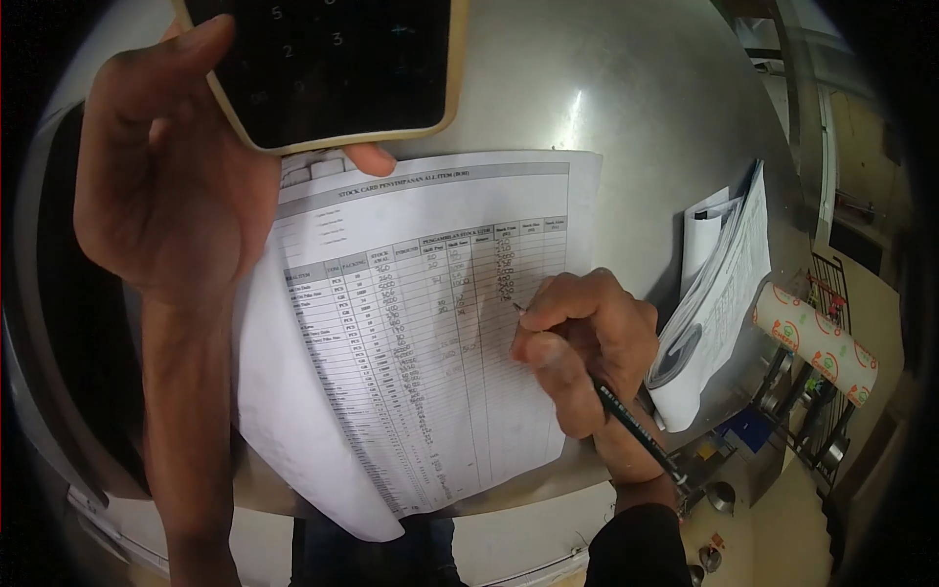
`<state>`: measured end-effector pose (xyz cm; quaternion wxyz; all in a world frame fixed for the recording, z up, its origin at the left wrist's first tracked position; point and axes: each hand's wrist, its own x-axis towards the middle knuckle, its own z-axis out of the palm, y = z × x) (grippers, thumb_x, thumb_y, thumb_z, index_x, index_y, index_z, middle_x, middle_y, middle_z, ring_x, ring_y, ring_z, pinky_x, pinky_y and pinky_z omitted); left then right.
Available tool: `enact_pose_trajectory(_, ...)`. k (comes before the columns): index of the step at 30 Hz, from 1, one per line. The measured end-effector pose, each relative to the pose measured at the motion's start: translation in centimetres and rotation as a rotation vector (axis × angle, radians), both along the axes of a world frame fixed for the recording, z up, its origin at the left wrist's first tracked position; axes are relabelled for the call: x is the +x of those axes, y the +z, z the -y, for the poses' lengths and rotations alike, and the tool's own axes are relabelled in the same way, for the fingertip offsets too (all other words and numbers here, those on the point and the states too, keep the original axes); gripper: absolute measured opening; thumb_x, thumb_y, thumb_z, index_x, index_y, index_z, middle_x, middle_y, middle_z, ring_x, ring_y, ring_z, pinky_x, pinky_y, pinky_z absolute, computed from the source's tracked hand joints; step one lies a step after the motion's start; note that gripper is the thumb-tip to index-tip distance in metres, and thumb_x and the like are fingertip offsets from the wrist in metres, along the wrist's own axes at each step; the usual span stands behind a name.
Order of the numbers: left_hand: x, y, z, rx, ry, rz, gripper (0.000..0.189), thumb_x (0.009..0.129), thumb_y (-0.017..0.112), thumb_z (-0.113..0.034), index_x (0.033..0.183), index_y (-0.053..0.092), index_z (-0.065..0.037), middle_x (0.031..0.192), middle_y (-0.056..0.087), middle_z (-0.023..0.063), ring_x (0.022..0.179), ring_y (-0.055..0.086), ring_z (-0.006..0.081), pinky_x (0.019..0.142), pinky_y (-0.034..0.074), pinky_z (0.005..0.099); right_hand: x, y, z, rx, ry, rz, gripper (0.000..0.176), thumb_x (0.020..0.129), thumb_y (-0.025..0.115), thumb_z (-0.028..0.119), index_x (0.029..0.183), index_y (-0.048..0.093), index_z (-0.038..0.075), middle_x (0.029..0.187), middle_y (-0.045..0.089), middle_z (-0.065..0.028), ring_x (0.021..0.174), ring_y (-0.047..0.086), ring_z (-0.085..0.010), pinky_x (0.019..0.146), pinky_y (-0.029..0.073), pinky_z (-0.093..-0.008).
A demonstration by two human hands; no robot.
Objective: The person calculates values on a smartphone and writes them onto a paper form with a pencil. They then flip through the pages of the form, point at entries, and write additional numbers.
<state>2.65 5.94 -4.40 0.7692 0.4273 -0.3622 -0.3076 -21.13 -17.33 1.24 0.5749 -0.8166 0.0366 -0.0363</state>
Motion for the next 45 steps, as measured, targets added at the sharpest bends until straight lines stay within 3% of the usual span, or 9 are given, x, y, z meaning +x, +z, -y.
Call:
enact_pose_trajectory(3,0.0,0.0,0.2,-0.005,-0.011,0.001,0.056,0.104,0.031,-0.044,0.139,0.055,-0.007,0.139,0.055,0.0183,0.13,0.056,0.0291,0.102,0.049,0.0535,-0.3,0.3,-1.0,0.007,-0.158,-0.09,0.009,0.086,0.058,-0.005,0.093,0.055,-0.001,0.066,0.062,-0.0074,0.054,0.058,-0.0089,0.048,0.044,-0.0218)
enact_pose_trajectory(6,0.1,-0.1,0.3,-0.009,-0.016,0.002,0.056,0.104,0.031,-0.044,0.138,0.056,-0.007,0.139,0.056,0.018,0.13,0.056,0.0289,0.101,0.05,0.0536,0.2,-0.1,-0.8,-0.099,-0.114,0.051,0.017,0.075,0.07,-0.005,0.082,0.056,0.001,0.057,0.059,-0.0047,0.045,0.056,-0.0087,0.042,0.043,-0.0237)
enact_pose_trajectory(9,0.2,-0.1,0.4,-0.011,-0.03,0.003,0.056,0.104,0.031,-0.043,0.138,0.056,-0.007,0.138,0.056,0.0177,0.129,0.056,0.0288,0.1,0.05,0.0537,0.3,-2.0,-1.0,-0.104,-0.117,0.289,0.021,0.073,0.073,-0.005,0.077,0.054,0.002,0.055,0.055,-0.0049,0.043,0.054,-0.0103,0.04,0.041,-0.0248)
enact_pose_trajectory(15,0.2,0.4,0.8,-0.006,-0.081,0.009,0.055,0.104,0.031,-0.043,0.137,0.057,-0.007,0.137,0.057,0.017,0.129,0.056,0.0285,0.099,0.051,0.0538,0.0,-1.6,-0.8,-0.241,-0.074,0.285,0.028,0.072,0.073,-0.007,0.07,0.048,0.004,0.052,0.048,-0.0024,0.041,0.05,-0.0113,0.036,0.035,-0.0257)
enact_pose_trajectory(20,0.5,0.8,1.0,-0.005,-0.139,0.017,0.055,0.104,0.031,-0.043,0.136,0.058,-0.007,0.137,0.058,0.0164,0.128,0.057,0.0283,0.098,0.052,0.0539,0.2,-1.6,-1.0,-0.254,-0.09,0.307,0.029,0.073,0.073,-0.009,0.069,0.047,0.004,0.051,0.045,-0.0023,0.04,0.048,-0.011,0.036,0.035,-0.0258)
enact_pose_trajectory(23,0.4,-0.1,0.4,0.003,-0.05,0.041,0.056,0.104,0.032,-0.043,0.138,0.056,-0.005,0.137,0.057,0.0173,0.129,0.056,0.0281,0.099,0.051,0.0534,0.2,-1.5,-0.9,-0.268,-0.082,0.303,0.029,0.072,0.074,-0.009,0.07,0.048,0.004,0.051,0.044,-0.0026,0.04,0.048,-0.0111,0.036,0.036,-0.0256)
enact_pose_trajectory(31,-0.3,0.3,1.1,-0.012,-0.071,-0.088,0.059,0.102,0.033,-0.044,0.142,0.052,-0.004,0.142,0.052,0.0204,0.133,0.053,0.029,0.101,0.05,0.0548,0.2,-1.8,-1.0,-0.238,-0.091,0.32,0.029,0.07,0.074,-0.011,0.073,0.049,0.004,0.054,0.046,-0.0026,0.042,0.05,-0.0112,0.037,0.037,-0.0248)
enact_pose_trajectory(40,0.5,-0.9,0.6,-0.103,0.011,0.085,0.05,0.105,0.032,-0.041,0.14,0.057,-0.016,0.144,0.053,0.017,0.137,0.049,0.0301,0.109,0.045,0.0557,0.0,-2.0,-0.8,-0.295,-0.078,0.354,0.026,0.068,0.075,-0.011,0.082,0.057,0.001,0.056,0.055,-0.006,0.043,0.056,-0.014,0.038,0.041,-0.0253)
enact_pose_trajectory(45,1.3,-1.4,0.3,-0.13,0.002,0.211,0.047,0.107,0.027,-0.034,0.137,0.059,-0.015,0.144,0.054,0.0162,0.138,0.048,0.0284,0.111,0.044,0.0548,-0.1,-2.1,-0.8,-0.292,-0.084,0.349,0.026,0.068,0.076,-0.011,0.078,0.056,0.001,0.056,0.055,-0.0071,0.044,0.057,-0.0153,0.038,0.043,-0.0251)
